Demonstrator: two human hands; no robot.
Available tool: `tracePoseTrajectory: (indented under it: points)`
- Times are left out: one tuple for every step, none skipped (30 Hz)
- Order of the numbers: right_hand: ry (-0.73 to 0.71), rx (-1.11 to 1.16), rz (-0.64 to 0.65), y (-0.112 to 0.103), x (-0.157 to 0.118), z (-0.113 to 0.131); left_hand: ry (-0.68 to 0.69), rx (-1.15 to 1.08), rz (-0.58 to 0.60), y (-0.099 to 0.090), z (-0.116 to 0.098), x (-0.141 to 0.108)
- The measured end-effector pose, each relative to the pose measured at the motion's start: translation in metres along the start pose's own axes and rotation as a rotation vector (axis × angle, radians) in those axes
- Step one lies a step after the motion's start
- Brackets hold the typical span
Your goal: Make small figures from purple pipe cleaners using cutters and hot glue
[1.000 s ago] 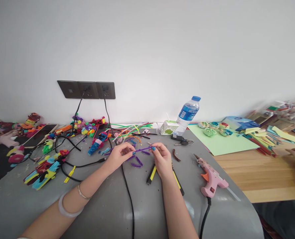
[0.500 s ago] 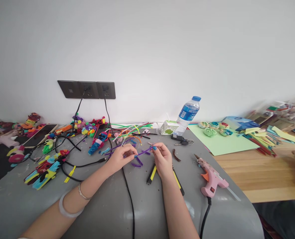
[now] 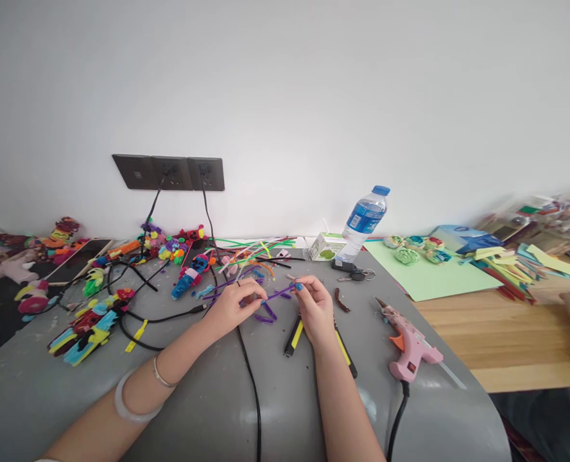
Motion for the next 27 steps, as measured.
tracePoseTrajectory:
  points:
    - [0.007, 0.009, -0.008, 0.000, 0.000, 0.000, 0.002, 0.001, -0.010, 0.000, 0.000, 0.000]
    - [0.015, 0.017, -0.017, -0.001, 0.000, -0.001, 0.007, 0.001, -0.022, -0.001, -0.001, 0.000]
    - [0.021, 0.021, -0.021, -0.001, 0.000, -0.001, 0.014, 0.000, -0.037, -0.002, -0.001, 0.000]
    - [0.026, 0.021, -0.020, -0.001, 0.000, -0.001, 0.023, -0.002, -0.052, -0.003, -0.002, 0.000]
    - [0.029, 0.019, -0.015, 0.000, 0.000, -0.001, 0.035, -0.003, -0.066, -0.004, -0.003, 0.000]
    - [0.028, 0.015, -0.009, 0.001, 0.000, -0.001, 0.047, -0.003, -0.079, -0.005, -0.003, 0.000]
    - [0.025, 0.012, -0.004, 0.001, 0.000, -0.001, 0.056, -0.001, -0.091, -0.006, -0.004, 0.000]
    - [0.021, 0.008, -0.002, 0.001, 0.000, -0.001, 0.061, 0.000, -0.102, -0.007, -0.004, 0.000]
    - [0.018, 0.003, -0.002, 0.001, 0.000, -0.001, 0.062, -0.001, -0.112, -0.009, -0.005, 0.000]
    - [0.016, -0.002, -0.003, 0.001, 0.000, -0.001, 0.060, -0.006, -0.122, -0.009, -0.004, 0.000]
    - [0.016, -0.008, -0.003, 0.001, 0.000, -0.001, 0.056, -0.015, -0.128, -0.010, -0.004, 0.000]
    - [0.017, -0.013, -0.003, 0.001, 0.000, -0.002, 0.050, -0.028, -0.131, -0.010, -0.003, 0.000]
    - [0.016, -0.018, -0.001, 0.001, 0.000, -0.002, 0.044, -0.041, -0.135, -0.010, -0.003, 0.000]
    - [0.013, -0.023, 0.001, 0.002, 0.000, -0.001, 0.038, -0.055, -0.134, -0.010, -0.002, 0.000]
    - [0.007, -0.026, 0.005, 0.002, 0.000, -0.001, 0.034, -0.066, -0.136, -0.010, -0.002, 0.001]
    - [-0.003, -0.028, 0.010, 0.003, 0.000, 0.000, 0.018, -0.073, -0.140, -0.010, -0.001, 0.001]
    - [-0.013, -0.030, 0.017, 0.004, 0.000, 0.002, 0.002, -0.079, -0.145, -0.010, 0.000, 0.001]
    - [-0.023, -0.032, 0.023, 0.005, 0.000, 0.003, -0.028, -0.087, -0.169, -0.012, 0.002, 0.001]
    - [-0.032, -0.036, 0.031, 0.006, 0.000, 0.004, -0.069, -0.100, -0.188, -0.013, 0.004, 0.001]
    - [-0.039, -0.044, 0.040, 0.006, 0.000, 0.005, -0.109, -0.117, -0.208, -0.014, 0.006, 0.001]
    - [-0.044, -0.054, 0.050, 0.007, 0.000, 0.006, -0.138, -0.135, -0.221, -0.015, 0.008, 0.000]
    - [-0.049, -0.065, 0.061, 0.008, -0.001, 0.006, -0.163, -0.155, -0.234, -0.015, 0.010, 0.000]
    - [-0.053, -0.074, 0.072, 0.009, -0.001, 0.006, -0.181, -0.175, -0.243, -0.016, 0.011, 0.000]
    - [-0.057, -0.081, 0.082, 0.009, -0.001, 0.007, -0.195, -0.192, -0.250, -0.016, 0.013, -0.001]
    - [-0.060, -0.087, 0.090, 0.009, -0.002, 0.007, -0.205, -0.207, -0.254, -0.016, 0.014, -0.001]
    - [-0.064, -0.092, 0.096, 0.010, -0.002, 0.007, -0.215, -0.218, -0.254, -0.015, 0.015, -0.001]
    - [-0.067, -0.097, 0.100, 0.010, -0.002, 0.007, -0.222, -0.225, -0.254, -0.015, 0.016, -0.001]
Point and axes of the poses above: each hand's wrist, its own x-axis towards the middle knuckle, its own y-axis out of the palm, z = x × y, the point moved 7 cm from there along x, towards the middle knuckle, and after that the axes turned 5 degrees about -x, right-handed, at the moved point
